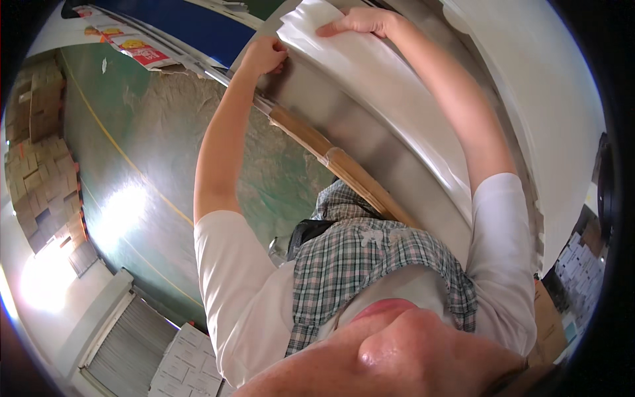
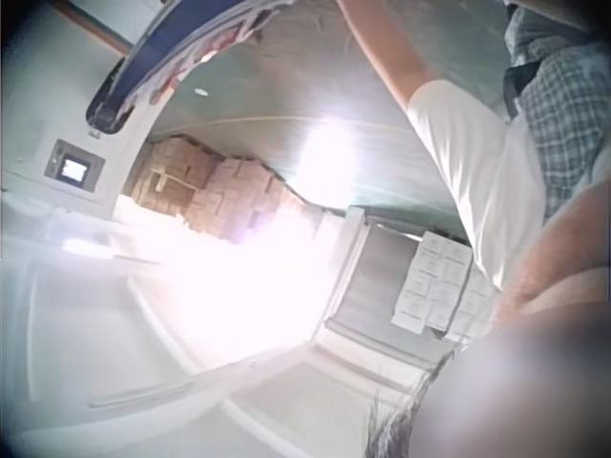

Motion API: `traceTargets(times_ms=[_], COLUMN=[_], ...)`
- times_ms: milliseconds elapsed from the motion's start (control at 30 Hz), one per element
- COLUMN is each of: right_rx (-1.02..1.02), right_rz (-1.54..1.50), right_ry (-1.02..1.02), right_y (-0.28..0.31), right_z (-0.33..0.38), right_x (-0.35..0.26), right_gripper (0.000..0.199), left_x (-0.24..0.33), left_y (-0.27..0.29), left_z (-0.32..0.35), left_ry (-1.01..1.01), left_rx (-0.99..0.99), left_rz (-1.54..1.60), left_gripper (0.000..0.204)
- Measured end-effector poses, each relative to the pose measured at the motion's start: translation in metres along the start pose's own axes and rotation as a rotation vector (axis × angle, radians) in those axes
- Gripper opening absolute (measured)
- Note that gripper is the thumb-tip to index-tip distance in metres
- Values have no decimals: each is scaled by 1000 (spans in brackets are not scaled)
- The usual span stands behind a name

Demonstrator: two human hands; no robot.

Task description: Manually moving and aligning large stacks of white paper onto a metal workstation.

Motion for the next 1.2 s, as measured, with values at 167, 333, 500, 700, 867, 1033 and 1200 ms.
traceTargets(times_ms=[167, 333, 500, 700, 867, 1033, 1200], right_rx=[-38, 223, 654, 695, 1007, 1148, 1158], right_rz=[-113, 300, 504, 384, 511, 581, 557], right_ry=[90, 46, 336, 440, 91, -159, -179], right_y=[-2, -16, -24, -93, -158, -191, -212], right_z=[41, -17, 57, 266, 347, 399, 451], right_x=[-38, -2, 2, 69, 157, 216, 244], right_gripper=[38, 83, 64, 41, 32, 29, 30], left_x=[11, 19, 16, 143, 150, 134, 87], left_y=[0, 4, 19, -66, -178, -207, -146], left_z=[4, 5, 14, 51, 45, 45, 33], left_ry=[99, -31, -612, -1123, -1080, -759, -792], left_rx=[129, 192, 904, 297, -44, -114, -103], left_rz=[172, 64, -196, -333, -500, -643, -647], left_gripper=[16, 22, 14, 6, 22, 38, 33])
Point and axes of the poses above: each hand's wrist, its own z-axis away from the middle knuckle, its own y-axis out of the back of the hand, x = y × z, the point moved 1 cm from there along -z, towards the middle knuckle, and after that the axes turned 11 degrees about z, right-handed, at the moved point
